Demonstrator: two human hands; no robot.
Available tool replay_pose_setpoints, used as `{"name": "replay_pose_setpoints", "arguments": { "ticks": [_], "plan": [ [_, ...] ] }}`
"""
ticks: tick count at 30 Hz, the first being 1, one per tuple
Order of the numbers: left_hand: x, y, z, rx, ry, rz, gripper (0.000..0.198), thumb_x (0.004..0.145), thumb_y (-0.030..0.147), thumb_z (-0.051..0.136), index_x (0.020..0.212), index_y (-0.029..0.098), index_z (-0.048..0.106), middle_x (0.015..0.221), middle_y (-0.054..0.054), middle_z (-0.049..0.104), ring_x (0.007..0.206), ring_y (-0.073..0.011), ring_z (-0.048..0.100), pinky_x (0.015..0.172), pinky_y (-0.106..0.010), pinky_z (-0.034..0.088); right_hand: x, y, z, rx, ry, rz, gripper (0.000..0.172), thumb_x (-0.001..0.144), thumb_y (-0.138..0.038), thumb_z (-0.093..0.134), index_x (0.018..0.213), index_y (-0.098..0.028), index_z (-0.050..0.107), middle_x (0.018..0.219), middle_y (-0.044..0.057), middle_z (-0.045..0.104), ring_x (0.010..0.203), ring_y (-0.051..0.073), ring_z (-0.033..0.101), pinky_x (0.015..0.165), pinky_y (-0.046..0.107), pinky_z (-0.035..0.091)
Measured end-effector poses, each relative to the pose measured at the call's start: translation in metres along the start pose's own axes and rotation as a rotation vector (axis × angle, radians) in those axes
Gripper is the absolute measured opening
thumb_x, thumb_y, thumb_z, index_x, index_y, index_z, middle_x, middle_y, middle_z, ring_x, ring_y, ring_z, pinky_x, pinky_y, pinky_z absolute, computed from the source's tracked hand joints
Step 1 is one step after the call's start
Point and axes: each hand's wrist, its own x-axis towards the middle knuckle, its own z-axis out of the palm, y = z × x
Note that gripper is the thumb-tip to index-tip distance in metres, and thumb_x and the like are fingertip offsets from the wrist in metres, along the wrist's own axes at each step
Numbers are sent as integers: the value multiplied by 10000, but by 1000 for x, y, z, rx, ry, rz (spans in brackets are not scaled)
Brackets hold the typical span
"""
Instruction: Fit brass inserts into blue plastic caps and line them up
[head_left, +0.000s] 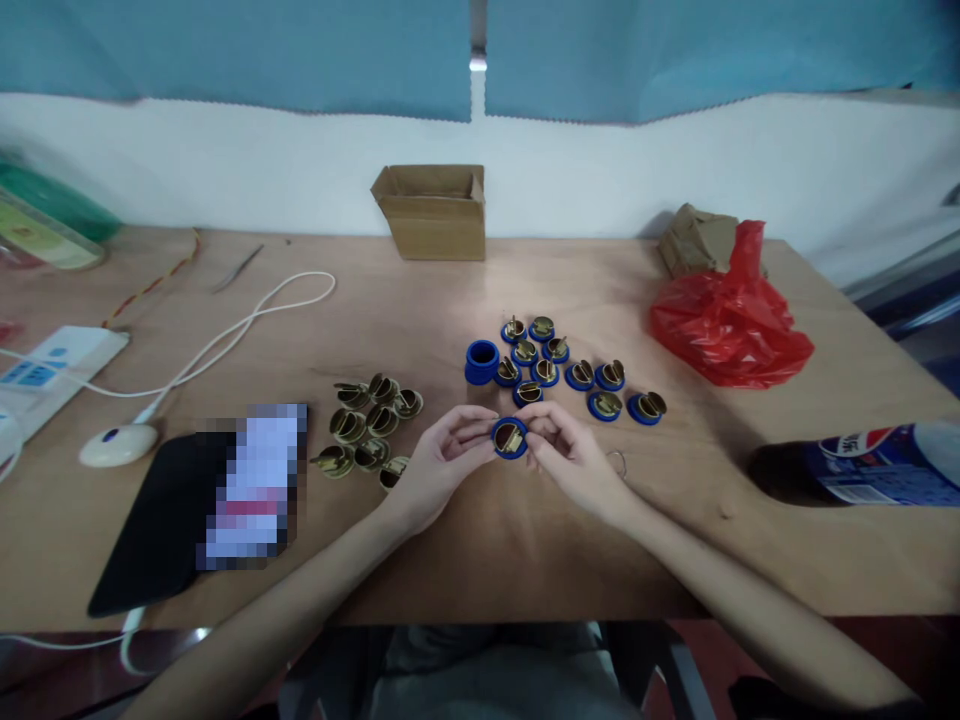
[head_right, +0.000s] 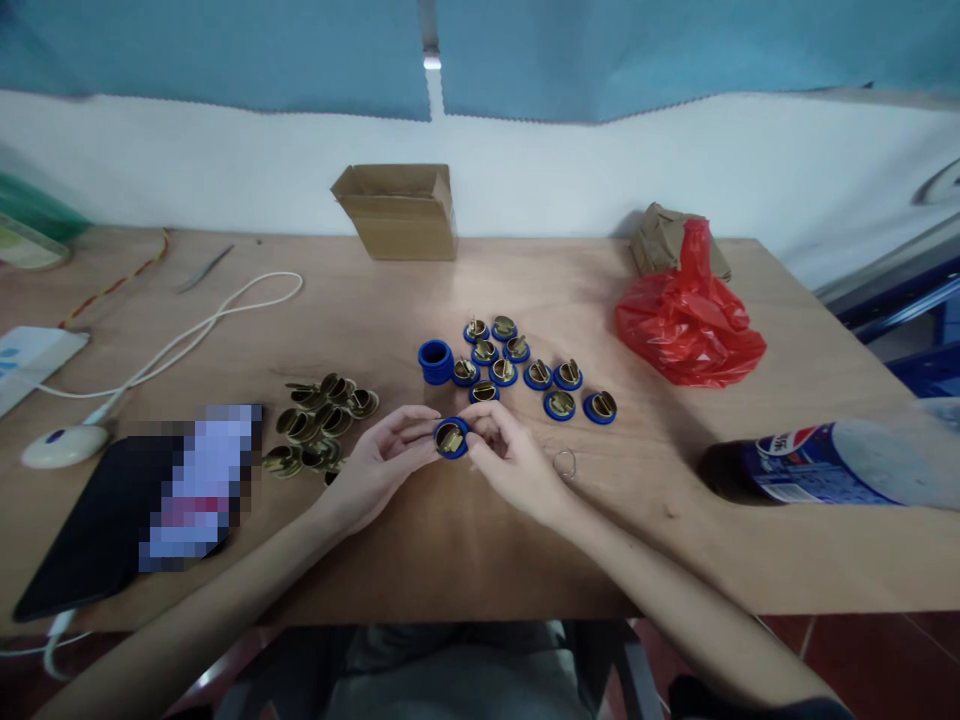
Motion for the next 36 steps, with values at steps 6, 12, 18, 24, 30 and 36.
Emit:
{"name": "replay_pose_setpoints", "arguments": {
  "ticks": [6, 12, 18, 24, 30, 36],
  "plan": [
    [1, -2, -1, 13, 5, 56, 319, 806, 223, 848, 1044, 204, 637, 1042, -54, 782, 1032, -186, 746, 951, -317, 577, 0, -1, -2, -49, 3, -31, 116, 956, -289, 573, 1050, -221, 570, 753, -31, 563, 626, 127, 556, 580, 266, 471],
    [-1, -1, 0, 34, -49, 76, 357, 799, 197, 843, 1095, 208, 644, 1121, -69, 760, 1035, -184, 727, 949, -320, 570, -1, 0, -2, -68, 10, -46, 123, 962, -288, 564, 1066, -224, 579, 768, -23, 565, 650, 134, 557, 602, 273, 488],
    [-3, -2, 4, 63, -36, 73, 372, 760, 158, 865, 1060, 209, 652, 1058, -41, 743, 961, -155, 710, 883, -277, 572, -2, 3, -3, -114, 2, -80, 140, 969, -272, 561, 1100, -227, 575, 765, -24, 553, 660, 139, 578, 594, 274, 505],
    [-3, -4, 4, 70, -29, 75, 407, 742, 142, 866, 1072, 209, 636, 1062, -46, 750, 989, -164, 717, 908, -295, 577, -4, 4, -2, -72, -56, -55, 178, 1002, -288, 522, 1167, -227, 544, 759, -27, 578, 638, 138, 598, 590, 282, 519],
    [-2, -7, 3, 116, -17, 57, 444, 738, 127, 853, 1108, 213, 624, 1046, -47, 762, 984, -173, 727, 904, -308, 586, -5, 2, -2, -184, -44, -65, 171, 982, -250, 521, 1139, -217, 579, 700, -50, 531, 607, 126, 565, 557, 257, 453],
    [-2, -6, 2, 133, -46, 59, 471, 757, 165, 854, 1173, 213, 638, 1093, -59, 773, 1029, -194, 736, 923, -321, 594, -4, 2, -2, -171, -41, -16, 170, 978, -247, 508, 1128, -212, 582, 692, -48, 540, 601, 125, 562, 555, 252, 436]
  ]
}}
